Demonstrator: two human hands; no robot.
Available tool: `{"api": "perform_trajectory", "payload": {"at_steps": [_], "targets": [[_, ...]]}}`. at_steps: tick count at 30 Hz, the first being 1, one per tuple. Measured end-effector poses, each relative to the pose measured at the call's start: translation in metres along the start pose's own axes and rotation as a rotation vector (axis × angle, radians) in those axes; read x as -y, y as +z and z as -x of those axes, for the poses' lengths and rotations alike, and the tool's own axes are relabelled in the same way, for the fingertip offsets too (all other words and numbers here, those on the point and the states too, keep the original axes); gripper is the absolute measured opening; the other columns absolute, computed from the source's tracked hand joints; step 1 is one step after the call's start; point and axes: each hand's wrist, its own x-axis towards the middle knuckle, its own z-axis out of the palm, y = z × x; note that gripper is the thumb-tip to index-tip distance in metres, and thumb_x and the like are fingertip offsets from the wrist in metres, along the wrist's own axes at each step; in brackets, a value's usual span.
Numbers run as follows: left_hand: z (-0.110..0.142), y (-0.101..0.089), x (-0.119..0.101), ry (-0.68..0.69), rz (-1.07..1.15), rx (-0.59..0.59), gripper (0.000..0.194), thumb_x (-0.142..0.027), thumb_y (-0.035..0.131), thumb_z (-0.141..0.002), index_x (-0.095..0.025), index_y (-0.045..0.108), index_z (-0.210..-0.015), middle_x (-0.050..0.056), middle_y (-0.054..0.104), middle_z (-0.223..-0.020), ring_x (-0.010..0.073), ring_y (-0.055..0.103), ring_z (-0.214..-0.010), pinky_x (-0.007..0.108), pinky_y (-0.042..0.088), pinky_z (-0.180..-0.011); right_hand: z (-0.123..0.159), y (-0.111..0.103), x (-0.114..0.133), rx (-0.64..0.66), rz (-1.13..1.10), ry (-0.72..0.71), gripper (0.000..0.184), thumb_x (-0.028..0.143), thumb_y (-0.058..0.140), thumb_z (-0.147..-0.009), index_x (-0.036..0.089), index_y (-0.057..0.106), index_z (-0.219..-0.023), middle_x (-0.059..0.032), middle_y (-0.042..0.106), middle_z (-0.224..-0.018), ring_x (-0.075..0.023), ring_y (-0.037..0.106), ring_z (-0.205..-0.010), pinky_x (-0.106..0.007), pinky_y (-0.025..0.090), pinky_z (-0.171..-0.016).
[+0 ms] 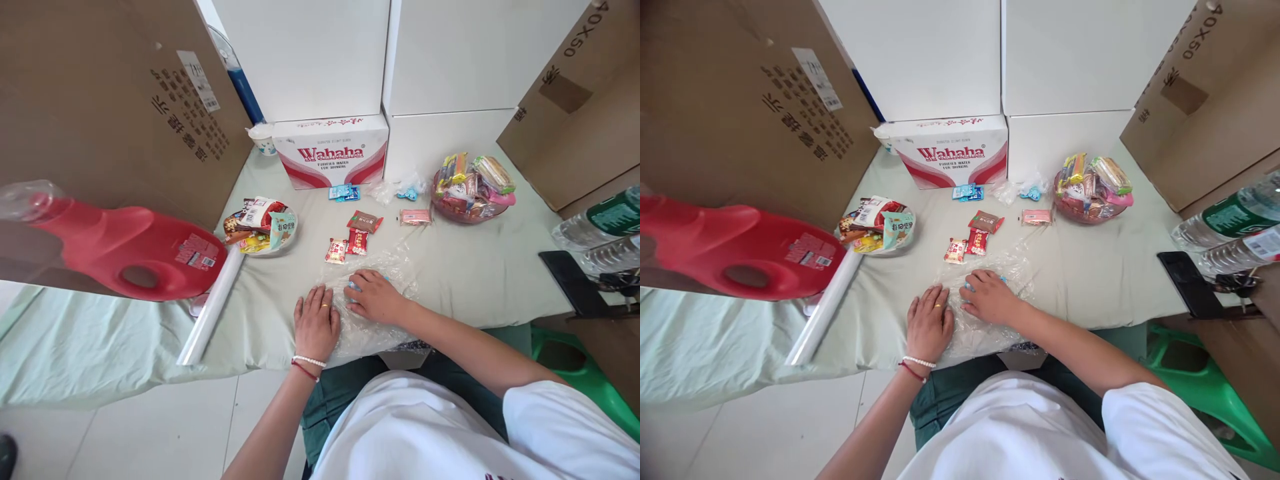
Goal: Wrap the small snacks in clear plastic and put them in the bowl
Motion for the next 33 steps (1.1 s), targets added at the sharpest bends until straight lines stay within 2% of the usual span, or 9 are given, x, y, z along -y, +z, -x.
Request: {"api": "perform_trajectory", "payload": {"at_steps": [5,9,12,16,20,22,25,30,33], "targets": [[0.001,0.000,0.001,-0.010,0.038,-0.014,0.045,-0.024,0.044,-0.100,-0.019,0.061,-0.141,0.013,0.059,-0.152,0.0309,0.052,-0.144,0.057,0.033,-0.122,-0.003,-0.003,0.003,0.021,-0.017,0.024,0.036,0.043,0.056,-0.103,0.018,0.066,-0.126,-0.0172,0.061,-0.131,-0.0321,0.047,-0.128,-0.054,0.036,-0.112],[0.001,0.003,0.007,-0.020,0.110,-0.039,0.045,-0.030,0.043,-0.103,-0.019,0.058,-0.145,0.016,0.052,-0.157,0.0304,0.051,-0.145,0.059,0.035,-0.121,0.004,-0.019,-0.002,-0.105,-0.129,0.026,0.047,0.050,0.049,-0.105,0.018,0.059,-0.139,-0.0181,0.055,-0.147,-0.0324,0.043,-0.140,-0.062,0.025,-0.121],[0.001,0.003,0.021,0.003,0.189,-0.027,0.046,-0.029,0.041,-0.104,-0.022,0.056,-0.147,0.015,0.046,-0.162,0.0291,0.048,-0.147,0.058,0.039,-0.120,0.033,-0.035,-0.005,-0.181,-0.255,-0.049,0.053,0.054,0.048,-0.105,0.016,0.057,-0.141,-0.0193,0.055,-0.148,-0.0306,0.046,-0.139,-0.057,0.032,-0.119],[-0.001,-0.006,0.052,0.169,0.272,0.084,0.052,-0.015,0.040,-0.097,-0.026,0.059,-0.145,0.010,0.051,-0.159,0.0263,0.052,-0.144,0.054,0.045,-0.117,0.093,-0.028,0.003,-0.091,-0.305,-0.149,0.072,0.068,0.061,-0.093,0.016,0.057,-0.144,-0.0188,0.060,-0.143,-0.0315,0.048,-0.137,-0.053,0.038,-0.117],[-0.002,-0.026,0.079,0.372,0.336,0.209,0.075,-0.005,0.043,-0.082,-0.029,0.051,-0.153,0.006,0.039,-0.168,0.0257,0.044,-0.150,0.051,0.042,-0.122,0.127,-0.003,0.008,-0.063,-0.225,-0.118,0.040,0.029,0.060,-0.101,0.019,0.062,-0.139,-0.0143,0.065,-0.140,-0.0278,0.051,-0.137,-0.055,0.036,-0.120],[-0.002,-0.034,0.085,0.452,0.351,0.281,0.079,-0.007,0.049,-0.077,-0.030,0.051,-0.153,0.005,0.031,-0.172,0.0285,0.038,-0.154,0.054,0.036,-0.125,0.125,-0.001,0.005,-0.089,-0.268,-0.072,0.031,0.016,0.052,-0.101,0.018,0.069,-0.127,-0.0133,0.070,-0.132,-0.0259,0.058,-0.127,-0.050,0.045,-0.113],[-0.003,-0.038,0.086,0.484,0.340,0.338,0.075,-0.021,0.062,-0.078,-0.029,0.052,-0.152,0.008,0.027,-0.173,0.0346,0.033,-0.156,0.059,0.032,-0.126,0.106,-0.018,-0.006,-0.049,-0.442,-0.031,0.027,0.021,0.049,-0.104,0.018,0.072,-0.116,-0.0121,0.075,-0.114,-0.0230,0.065,-0.106,-0.042,0.054,-0.096],[-0.015,-0.029,0.071,0.349,0.358,0.180,0.022,-0.037,0.062,-0.093,-0.030,0.076,-0.109,0.004,0.061,-0.150,0.0321,0.038,-0.151,0.059,0.035,-0.121,0.066,-0.056,-0.035,-0.016,-0.660,0.147,0.029,0.032,0.048,-0.105,0.019,0.074,-0.105,-0.0089,0.073,-0.099,-0.0193,0.066,-0.091,-0.032,0.052,-0.083],[-0.037,-0.020,0.061,0.178,0.472,0.077,0.020,-0.034,0.055,-0.096,-0.027,0.073,-0.092,0.004,0.072,-0.130,0.0276,0.045,-0.145,0.054,0.039,-0.120,0.048,-0.063,-0.053,0.060,-0.763,0.343,0.032,0.038,0.050,-0.102,0.017,0.074,-0.100,-0.0032,0.069,-0.082,-0.0163,0.062,-0.074,-0.027,0.047,-0.070]]}}
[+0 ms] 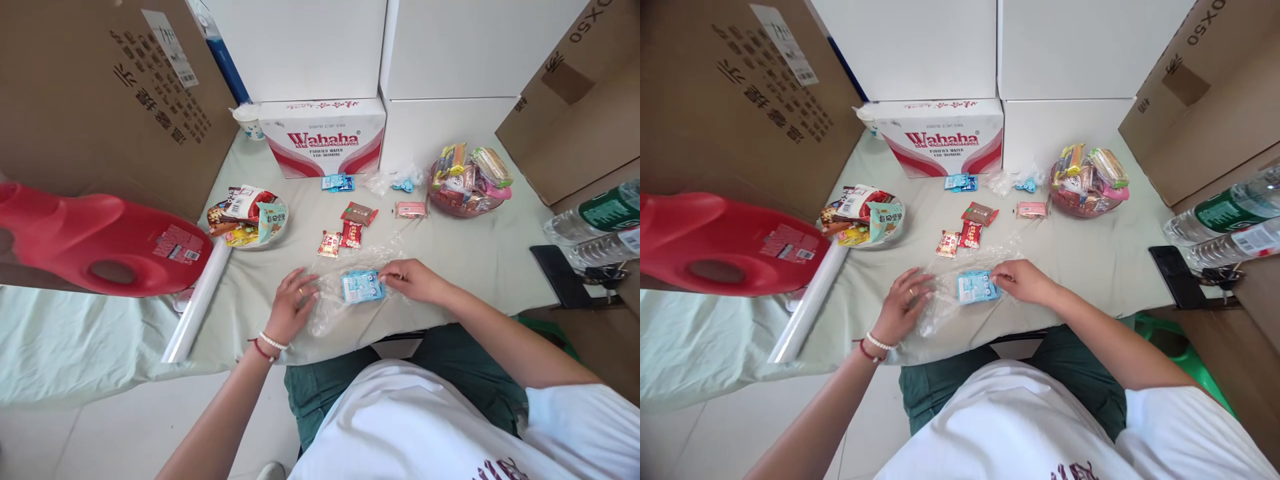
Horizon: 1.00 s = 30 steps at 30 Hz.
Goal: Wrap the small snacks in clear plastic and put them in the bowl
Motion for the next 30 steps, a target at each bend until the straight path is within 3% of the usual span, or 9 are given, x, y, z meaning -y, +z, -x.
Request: {"api": "perform_trajectory", "payload": {"at_steps": [3,6,11,13,15,18,20,24,30], "targets": [[-0.026,0.005,0.006,-0.260,0.015,-0.139,0.014,-0.032,0.057,-0.088,-0.024,0.067,-0.085,0.008,0.072,-0.118,0.0299,0.053,-0.133,0.055,0.040,-0.118,-0.017,-0.011,-0.004,0.031,0.079,0.236,0.030,0.033,0.048,-0.101,0.017,0.073,-0.108,-0.0013,0.069,-0.079,-0.0157,0.059,-0.068,-0.025,0.042,-0.063],[-0.034,0.003,0.004,-0.507,-0.087,-0.312,0.018,-0.027,0.059,-0.078,-0.021,0.066,-0.094,0.011,0.067,-0.108,0.0321,0.058,-0.119,0.056,0.044,-0.111,-0.030,-0.022,-0.004,-0.031,0.475,0.399,0.027,0.023,0.051,-0.097,0.018,0.072,-0.114,-0.0085,0.073,-0.102,-0.0211,0.065,-0.086,-0.028,0.044,-0.071],[0.013,0.001,-0.039,-0.359,-0.282,-0.668,0.025,-0.018,0.052,-0.084,-0.020,0.068,-0.103,0.013,0.062,-0.109,0.0317,0.058,-0.115,0.056,0.041,-0.108,-0.054,-0.032,0.005,-0.108,0.689,0.257,0.032,0.028,0.050,-0.102,0.018,0.067,-0.127,-0.0144,0.068,-0.121,-0.0284,0.062,-0.112,-0.035,0.047,-0.087],[0.031,0.006,-0.063,-0.173,-0.290,-0.560,0.023,-0.020,0.052,-0.088,-0.024,0.071,-0.099,0.010,0.066,-0.101,0.0295,0.062,-0.106,0.054,0.042,-0.105,-0.068,-0.027,0.009,-0.066,0.667,0.147,0.035,0.032,0.054,-0.102,0.017,0.064,-0.133,-0.0146,0.068,-0.124,-0.0296,0.059,-0.116,-0.037,0.046,-0.094],[0.033,0.015,-0.083,-0.015,-0.270,-0.321,0.033,-0.020,0.050,-0.090,-0.028,0.074,-0.112,0.008,0.072,-0.107,0.0280,0.063,-0.106,0.051,0.041,-0.103,-0.080,-0.018,0.013,-0.020,0.670,0.117,0.045,0.038,0.063,-0.098,0.016,0.059,-0.137,-0.0166,0.067,-0.127,-0.0324,0.056,-0.119,-0.040,0.046,-0.095],[0.009,0.030,-0.097,0.008,-0.275,-0.015,0.055,-0.016,0.045,-0.092,-0.030,0.063,-0.142,0.007,0.069,-0.138,0.0281,0.061,-0.111,0.048,0.043,-0.096,-0.093,-0.003,0.016,0.012,0.701,0.178,0.060,0.040,0.074,-0.090,0.014,0.055,-0.141,-0.0196,0.069,-0.125,-0.0366,0.056,-0.121,-0.043,0.046,-0.095],[-0.011,0.039,-0.096,-0.015,-0.295,0.093,0.057,-0.013,0.045,-0.091,-0.029,0.063,-0.143,0.005,0.067,-0.143,0.0290,0.061,-0.108,0.048,0.044,-0.088,-0.097,0.002,0.016,0.017,0.707,0.211,0.056,0.034,0.073,-0.089,0.014,0.057,-0.139,-0.0182,0.073,-0.117,-0.0360,0.058,-0.120,-0.042,0.046,-0.095],[-0.028,0.054,-0.085,-0.021,-0.328,0.170,0.050,-0.011,0.048,-0.091,-0.028,0.070,-0.132,0.003,0.071,-0.138,0.0305,0.062,-0.103,0.048,0.046,-0.082,-0.095,0.001,0.016,0.068,0.587,0.216,0.027,0.023,0.059,-0.096,0.017,0.072,-0.119,-0.0098,0.077,-0.105,-0.0244,0.067,-0.104,-0.029,0.044,-0.086],[-0.018,0.065,-0.078,-0.050,-0.308,0.146,0.047,-0.015,0.049,-0.093,-0.024,0.069,-0.134,0.008,0.070,-0.139,0.0311,0.066,-0.105,0.050,0.052,-0.084,-0.054,0.022,0.028,0.040,0.599,0.037,0.028,0.021,0.050,-0.103,0.019,0.072,-0.119,-0.0092,0.072,-0.108,-0.0201,0.065,-0.094,-0.027,0.043,-0.078]]}}
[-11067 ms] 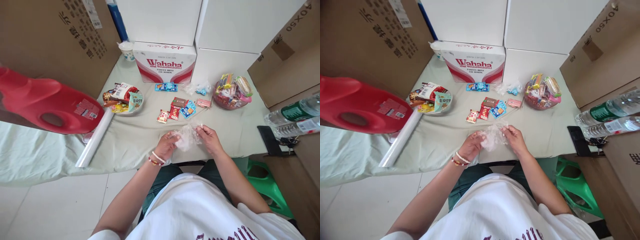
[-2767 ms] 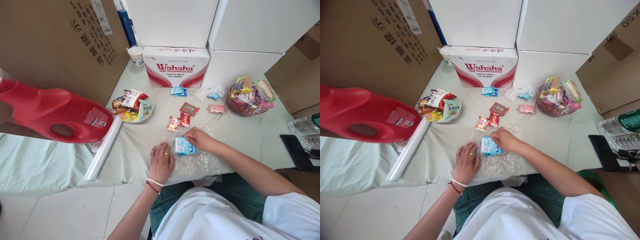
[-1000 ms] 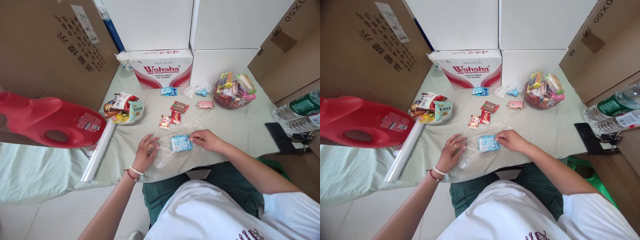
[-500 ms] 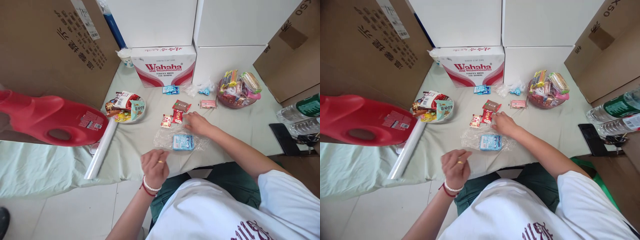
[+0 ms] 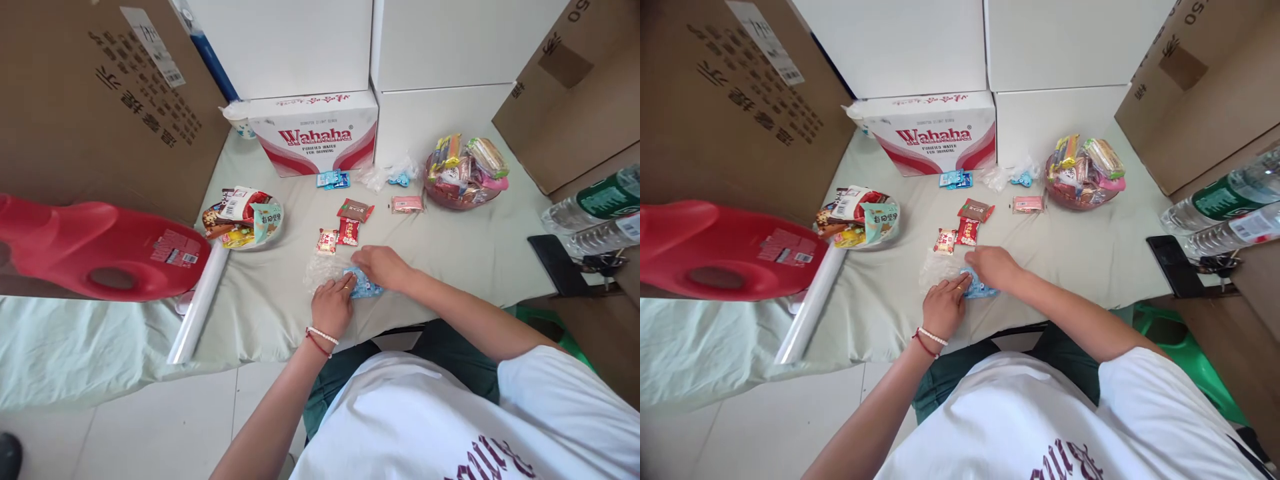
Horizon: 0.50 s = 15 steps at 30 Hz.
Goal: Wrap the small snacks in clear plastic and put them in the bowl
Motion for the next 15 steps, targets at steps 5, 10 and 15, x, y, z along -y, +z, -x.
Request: {"api": "perform_trajectory", "payload": {"at_steps": [5,10,15], "targets": [[0.005,0.003,0.020,-0.020,0.334,-0.064,0.043,-0.013,0.047,-0.088,-0.025,0.077,-0.116,0.007,0.076,-0.126,0.0251,0.069,-0.114,0.046,0.054,-0.100,0.040,0.036,0.016,0.050,0.092,-0.176,0.048,0.010,0.051,-0.101,0.025,0.056,-0.147,-0.0093,0.068,-0.111,-0.0234,0.059,-0.105,-0.030,0.044,-0.080],[0.018,-0.003,0.057,-0.454,0.479,-0.614,0.036,-0.031,0.039,-0.099,-0.020,0.072,-0.110,0.009,0.073,-0.117,0.0221,0.067,-0.116,0.043,0.052,-0.106,0.050,0.051,0.017,0.050,0.093,-0.174,0.053,0.007,0.049,-0.100,0.024,0.054,-0.150,-0.0130,0.064,-0.115,-0.0262,0.055,-0.108,-0.037,0.046,-0.087],[0.012,-0.005,0.065,-0.569,0.233,-0.589,0.040,-0.054,0.055,-0.095,-0.019,0.068,-0.109,0.017,0.062,-0.138,0.0345,0.044,-0.144,0.062,0.029,-0.123,0.046,0.052,0.022,0.047,0.103,-0.124,0.050,0.011,0.048,-0.102,0.026,0.055,-0.149,-0.0121,0.064,-0.115,-0.0269,0.054,-0.109,-0.037,0.045,-0.085]]}}
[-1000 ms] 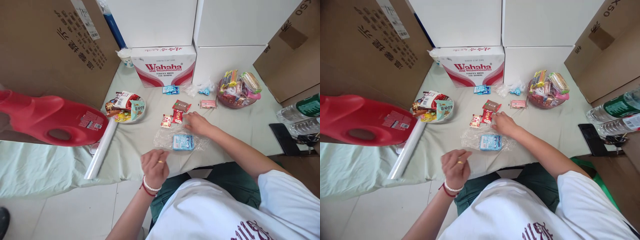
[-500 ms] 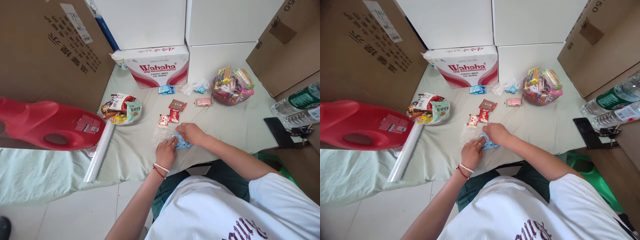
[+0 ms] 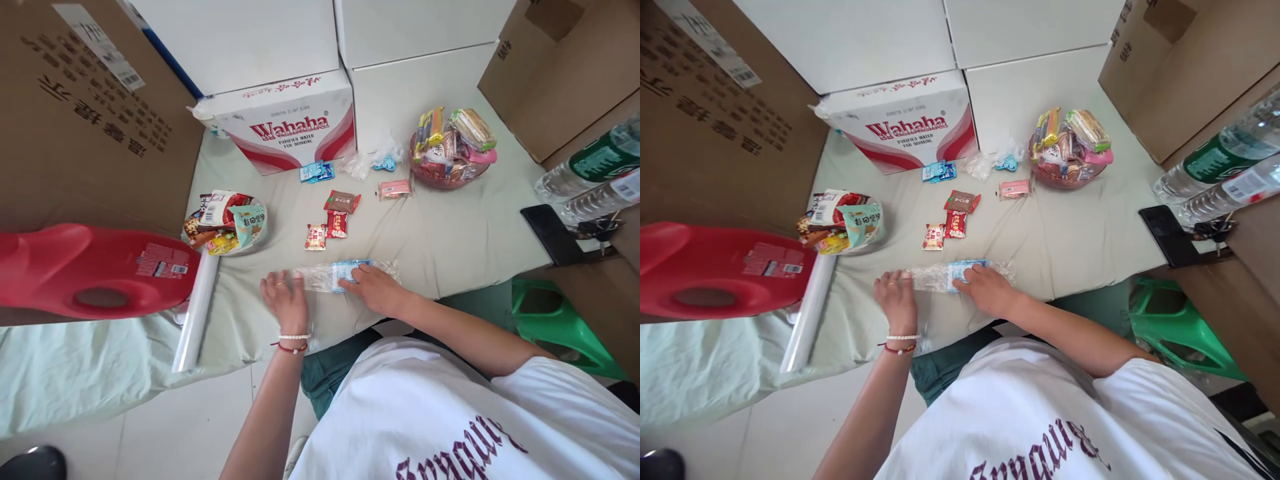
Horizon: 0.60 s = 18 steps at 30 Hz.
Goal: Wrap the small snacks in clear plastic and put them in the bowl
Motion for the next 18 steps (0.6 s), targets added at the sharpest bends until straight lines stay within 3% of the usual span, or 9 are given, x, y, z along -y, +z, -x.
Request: {"api": "perform_trajectory", "payload": {"at_steps": [3,5,7,11,14,16,18], "targets": [[0.007,0.007,-0.024,0.000,0.028,0.163,0.033,-0.052,0.067,-0.085,-0.020,0.067,-0.094,0.017,0.067,-0.130,0.0365,0.052,-0.135,0.062,0.037,-0.118,-0.002,0.001,0.002,-0.044,-0.018,0.010,0.044,0.013,0.048,-0.103,0.027,0.060,-0.144,-0.0104,0.064,-0.112,-0.0261,0.054,-0.109,-0.037,0.045,-0.086],[0.016,0.010,-0.046,0.003,0.125,0.228,0.023,-0.044,0.061,-0.089,-0.022,0.065,-0.090,0.010,0.072,-0.110,0.0280,0.066,-0.111,0.051,0.051,-0.107,-0.001,0.004,0.003,-0.069,-0.044,0.006,0.041,0.013,0.047,-0.104,0.025,0.062,-0.140,-0.0105,0.063,-0.111,-0.0262,0.054,-0.109,-0.037,0.045,-0.087],[0.027,0.012,-0.067,0.061,0.227,0.311,0.017,-0.037,0.058,-0.090,-0.023,0.065,-0.098,0.004,0.074,-0.100,0.0217,0.070,-0.095,0.040,0.057,-0.094,0.003,0.008,0.004,-0.097,-0.079,0.008,0.035,0.014,0.046,-0.105,0.021,0.066,-0.133,-0.0118,0.063,-0.112,-0.0265,0.054,-0.111,-0.038,0.045,-0.089],[0.050,0.016,-0.084,0.281,0.261,0.461,0.044,-0.027,0.056,-0.093,-0.019,0.053,-0.137,0.012,0.073,-0.124,0.0236,0.070,-0.114,0.041,0.056,-0.099,0.020,0.011,-0.002,-0.179,-0.239,-0.032,0.020,0.018,0.055,-0.101,0.014,0.072,-0.110,-0.0143,0.062,-0.112,-0.0268,0.053,-0.110,-0.042,0.047,-0.095],[0.064,0.019,-0.076,0.515,0.099,0.488,0.043,-0.028,0.047,-0.101,-0.019,0.054,-0.142,0.016,0.065,-0.142,0.0278,0.059,-0.136,0.049,0.048,-0.112,0.038,0.011,-0.016,-0.230,-0.448,-0.092,0.017,0.025,0.058,-0.101,0.017,0.073,-0.103,-0.0101,0.064,-0.104,-0.0230,0.057,-0.101,-0.039,0.050,-0.094],[0.072,0.021,-0.069,0.627,-0.020,0.495,0.043,-0.029,0.047,-0.103,-0.021,0.056,-0.143,0.015,0.059,-0.151,0.0296,0.050,-0.146,0.051,0.044,-0.116,0.048,0.013,-0.026,-0.350,-0.488,0.105,0.025,0.028,0.051,-0.105,0.017,0.073,-0.110,-0.0098,0.064,-0.101,-0.0229,0.057,-0.098,-0.039,0.051,-0.093],[0.077,0.023,-0.065,0.666,-0.094,0.482,0.046,-0.028,0.048,-0.102,-0.021,0.053,-0.148,0.014,0.055,-0.155,0.0298,0.046,-0.149,0.051,0.042,-0.118,0.055,0.015,-0.034,-0.485,-0.393,0.400,0.031,0.033,0.055,-0.103,0.015,0.069,-0.124,-0.0149,0.063,-0.112,-0.0284,0.055,-0.107,-0.045,0.050,-0.098]]}}
